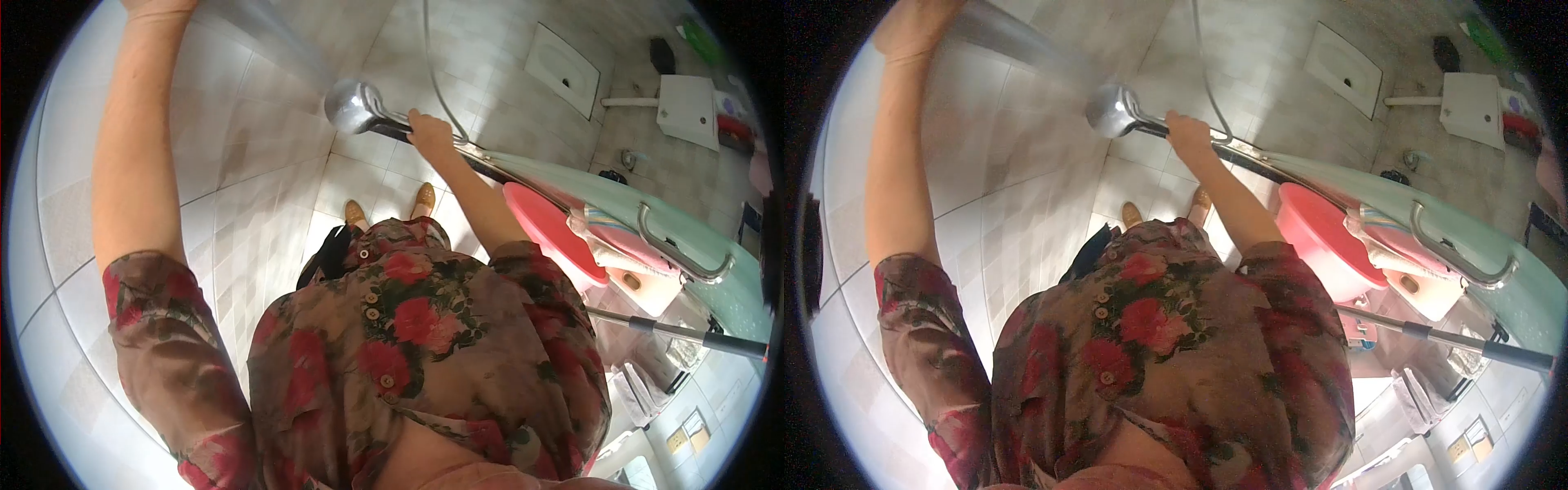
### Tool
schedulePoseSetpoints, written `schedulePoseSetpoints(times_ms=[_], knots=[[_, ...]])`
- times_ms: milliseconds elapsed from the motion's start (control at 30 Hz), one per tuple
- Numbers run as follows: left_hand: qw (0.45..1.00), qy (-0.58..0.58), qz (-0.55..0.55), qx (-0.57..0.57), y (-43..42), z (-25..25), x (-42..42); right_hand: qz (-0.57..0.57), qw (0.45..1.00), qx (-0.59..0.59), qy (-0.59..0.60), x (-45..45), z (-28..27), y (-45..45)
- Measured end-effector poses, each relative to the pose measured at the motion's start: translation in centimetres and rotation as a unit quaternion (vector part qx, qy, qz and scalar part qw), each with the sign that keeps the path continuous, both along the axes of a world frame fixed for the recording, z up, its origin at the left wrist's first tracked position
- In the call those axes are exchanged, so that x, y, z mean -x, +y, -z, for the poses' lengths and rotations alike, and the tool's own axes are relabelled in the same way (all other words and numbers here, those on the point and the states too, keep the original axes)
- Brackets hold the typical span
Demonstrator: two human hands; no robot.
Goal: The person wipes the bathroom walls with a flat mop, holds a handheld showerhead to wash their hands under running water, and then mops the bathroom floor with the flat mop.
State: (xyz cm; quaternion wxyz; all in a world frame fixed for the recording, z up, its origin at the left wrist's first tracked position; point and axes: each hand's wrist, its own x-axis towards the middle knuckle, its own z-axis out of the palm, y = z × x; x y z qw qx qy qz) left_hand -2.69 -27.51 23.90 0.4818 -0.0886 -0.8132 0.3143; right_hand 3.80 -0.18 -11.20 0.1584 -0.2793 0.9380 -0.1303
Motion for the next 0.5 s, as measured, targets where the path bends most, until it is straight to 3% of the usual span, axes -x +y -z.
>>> schedulePoseSetpoints(times_ms=[200, 233, 267, 300, 333, 367, 400, 433, 500], knots=[[0.999, -0.001, 0.027, 0.02, 0.2, -0.1, -0.1, 0.018, 0.996, -0.093, 0.003, -1.7, 2.9, 3.0], [0.999, 0.0, 0.03, 0.019, -3.3, 1.1, 1.7, 0.02, 0.995, -0.094, 0.004, -1.7, 3.5, 3.7], [0.966, -0.09, 0.123, -0.209, -9.4, 3.2, 4.9, 0.036, 0.993, -0.115, -0.003, -1.8, 4.1, 4.3], [0.865, -0.175, 0.208, -0.421, -12.5, 4.3, 6.7, 0.051, 0.989, -0.136, -0.01, -1.9, 4.5, 4.9], [0.865, -0.175, 0.21, -0.421, -9.3, 3.2, 5.1, 0.053, 0.989, -0.137, -0.01, -2.0, 4.8, 5.6], [0.966, -0.095, 0.136, -0.199, -3.1, 0.9, 1.6, 0.067, 0.987, -0.143, -0.009, -2.2, 5.0, 6.3], [0.998, -0.005, 0.052, 0.037, 0.3, -0.3, -0.2, 0.082, 0.986, -0.148, -0.007, -2.4, 5.0, 7.0], [0.984, -0.099, 0.107, -0.099, -7.7, 2.4, 3.9, 0.076, 0.985, -0.156, -0.012, -2.5, 4.6, 7.7], [0.866, -0.21, 0.225, -0.393, -23.1, 7.5, 11.7, 0.09, 0.981, -0.17, -0.013, -2.4, 5.4, 9.1]])
